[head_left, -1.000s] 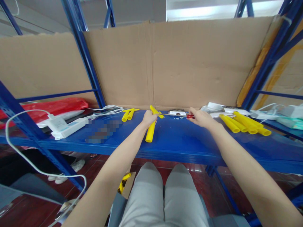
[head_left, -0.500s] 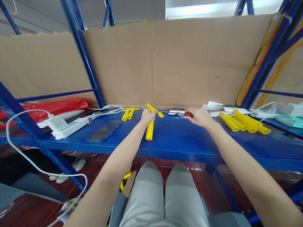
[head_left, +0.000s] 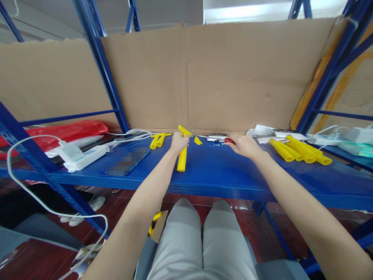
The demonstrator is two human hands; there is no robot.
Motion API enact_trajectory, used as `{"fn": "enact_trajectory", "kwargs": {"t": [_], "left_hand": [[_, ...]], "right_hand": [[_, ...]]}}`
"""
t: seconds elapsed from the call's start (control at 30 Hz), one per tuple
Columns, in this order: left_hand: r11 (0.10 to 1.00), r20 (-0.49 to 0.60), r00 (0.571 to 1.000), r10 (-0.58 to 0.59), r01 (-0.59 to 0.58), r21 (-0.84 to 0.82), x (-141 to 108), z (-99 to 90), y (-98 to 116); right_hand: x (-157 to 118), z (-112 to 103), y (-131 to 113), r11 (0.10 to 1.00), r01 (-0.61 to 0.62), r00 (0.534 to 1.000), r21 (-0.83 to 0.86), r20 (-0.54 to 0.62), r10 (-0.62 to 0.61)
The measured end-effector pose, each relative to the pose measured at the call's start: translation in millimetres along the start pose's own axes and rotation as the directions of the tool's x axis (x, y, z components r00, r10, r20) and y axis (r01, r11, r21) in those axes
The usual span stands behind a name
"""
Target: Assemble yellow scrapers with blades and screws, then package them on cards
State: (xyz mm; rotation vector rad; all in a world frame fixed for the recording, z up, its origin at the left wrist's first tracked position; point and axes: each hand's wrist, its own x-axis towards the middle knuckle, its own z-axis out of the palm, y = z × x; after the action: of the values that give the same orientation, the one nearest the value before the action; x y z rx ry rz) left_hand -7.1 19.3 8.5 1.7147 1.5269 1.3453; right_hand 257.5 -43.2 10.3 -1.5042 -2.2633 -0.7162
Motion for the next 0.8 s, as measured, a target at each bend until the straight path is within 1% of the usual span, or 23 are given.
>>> {"fn": "enact_trajectory", "kwargs": {"t": [0.17,0.33,0.43,0.63,0.73,0.8], "left_hand": [[1.000,0.004,1.000,0.012,-0.012,0.006,0.8,0.1,-1.6],[1.000,0.028,0.999,0.014,-0.015,0.016,-1.4,-0.4,0.1],[0.999,0.040,0.999,0.020,-0.021,0.024,-1.8,-0.9,0.7],[0.998,0.046,0.999,0.030,-0.032,0.053,-1.0,-0.5,-0.2],[0.997,0.039,0.999,0.026,-0.029,0.072,-1.3,-0.5,0.2],[0.996,0.037,0.999,0.022,-0.025,0.080,-2.1,-0.6,1.0]], "right_hand": [[2.0,0.0,-2.4,0.999,-0.018,1.000,-0.027,0.014,0.019],[-0.7,-3.2,-0.9,0.998,0.023,1.000,-0.059,-0.016,-0.024],[-1.7,-3.4,0.8,0.999,0.020,1.000,-0.038,-0.003,-0.020],[-0.4,-1.9,3.6,0.999,-0.015,0.997,0.032,0.075,0.013],[0.4,-1.6,2.7,0.999,-0.003,0.998,0.054,0.069,0.000],[1.0,-1.3,1.7,0.999,-0.015,0.998,0.050,0.056,0.013]]}}
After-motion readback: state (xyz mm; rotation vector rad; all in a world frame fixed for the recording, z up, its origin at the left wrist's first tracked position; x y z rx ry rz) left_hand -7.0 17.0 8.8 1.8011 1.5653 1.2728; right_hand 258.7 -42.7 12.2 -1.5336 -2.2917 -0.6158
